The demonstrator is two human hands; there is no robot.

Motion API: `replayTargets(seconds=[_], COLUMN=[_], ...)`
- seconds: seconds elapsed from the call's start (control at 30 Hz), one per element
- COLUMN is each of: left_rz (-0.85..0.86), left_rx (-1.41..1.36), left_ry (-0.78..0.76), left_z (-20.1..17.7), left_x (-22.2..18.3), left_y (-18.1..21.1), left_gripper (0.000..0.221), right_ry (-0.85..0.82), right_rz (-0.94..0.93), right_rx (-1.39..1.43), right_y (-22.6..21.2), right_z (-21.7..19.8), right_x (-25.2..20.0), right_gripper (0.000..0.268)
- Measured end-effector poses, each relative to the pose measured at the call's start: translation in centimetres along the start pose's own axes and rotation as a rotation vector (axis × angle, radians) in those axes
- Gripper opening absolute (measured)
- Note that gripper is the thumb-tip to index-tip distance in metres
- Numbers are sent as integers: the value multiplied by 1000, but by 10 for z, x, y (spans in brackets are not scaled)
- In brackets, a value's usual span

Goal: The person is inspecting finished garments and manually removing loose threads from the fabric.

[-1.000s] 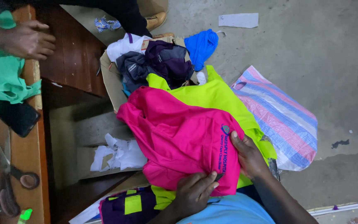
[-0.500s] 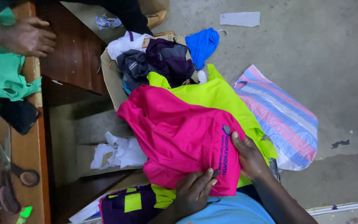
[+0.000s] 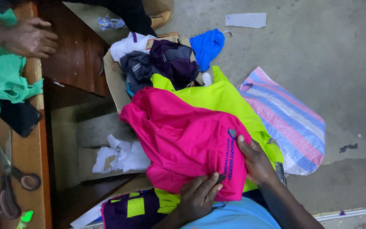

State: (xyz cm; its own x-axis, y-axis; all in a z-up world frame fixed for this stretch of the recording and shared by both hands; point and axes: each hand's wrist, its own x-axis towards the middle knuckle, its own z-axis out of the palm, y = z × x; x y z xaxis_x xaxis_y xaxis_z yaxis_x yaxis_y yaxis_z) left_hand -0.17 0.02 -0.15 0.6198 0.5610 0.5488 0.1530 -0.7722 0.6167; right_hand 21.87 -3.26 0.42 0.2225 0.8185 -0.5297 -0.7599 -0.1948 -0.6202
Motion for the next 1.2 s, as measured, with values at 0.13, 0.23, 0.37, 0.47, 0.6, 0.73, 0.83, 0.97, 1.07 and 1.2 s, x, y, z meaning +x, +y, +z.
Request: replayTargets(seconds=[0.13,0.23,0.37,0.47,0.6,0.73,0.83,0.97,1.07,1.2], left_rz=[-4,-4,12,9,-6,-541,-920,-282,61,-361], left_rx=[4,38,49,36,0,-457,-1042,-1068,-1493,-58], left_ry=[-10,12,19,22,-2,-34,-490,-956,-1236,-42], left_z=[0,1,3,5,1,-12,-45,-58,-28,-36], left_x=[0,-1,-5,-10,-1,6,30,42,55,83], left_y=[1,0,-2,-4,-1,0,-4,-21,-47,-63], left_gripper=[31,31,29,33,28,37,82,31,41,62], right_ry=[-1,-3,-20,-9,30,31,-73,-223,-269,-325], right_rz=[-14,-15,-12,-6,19,6,68,132,228,125], right_rx=[-15,-7,-12,-5,-45,-289,-329,-640,-586,-580], right_y=[-3,-4,-2,-3,-9,-5,2,1,-3,6], right_z=[5,6,3,6,11,6,4,-7,-5,-14], right_x=[-2,-2,-2,-2,-4,-8,-11,-13,-12,-13], right_gripper=[40,41,39,40,44,37,57,89,83,85])
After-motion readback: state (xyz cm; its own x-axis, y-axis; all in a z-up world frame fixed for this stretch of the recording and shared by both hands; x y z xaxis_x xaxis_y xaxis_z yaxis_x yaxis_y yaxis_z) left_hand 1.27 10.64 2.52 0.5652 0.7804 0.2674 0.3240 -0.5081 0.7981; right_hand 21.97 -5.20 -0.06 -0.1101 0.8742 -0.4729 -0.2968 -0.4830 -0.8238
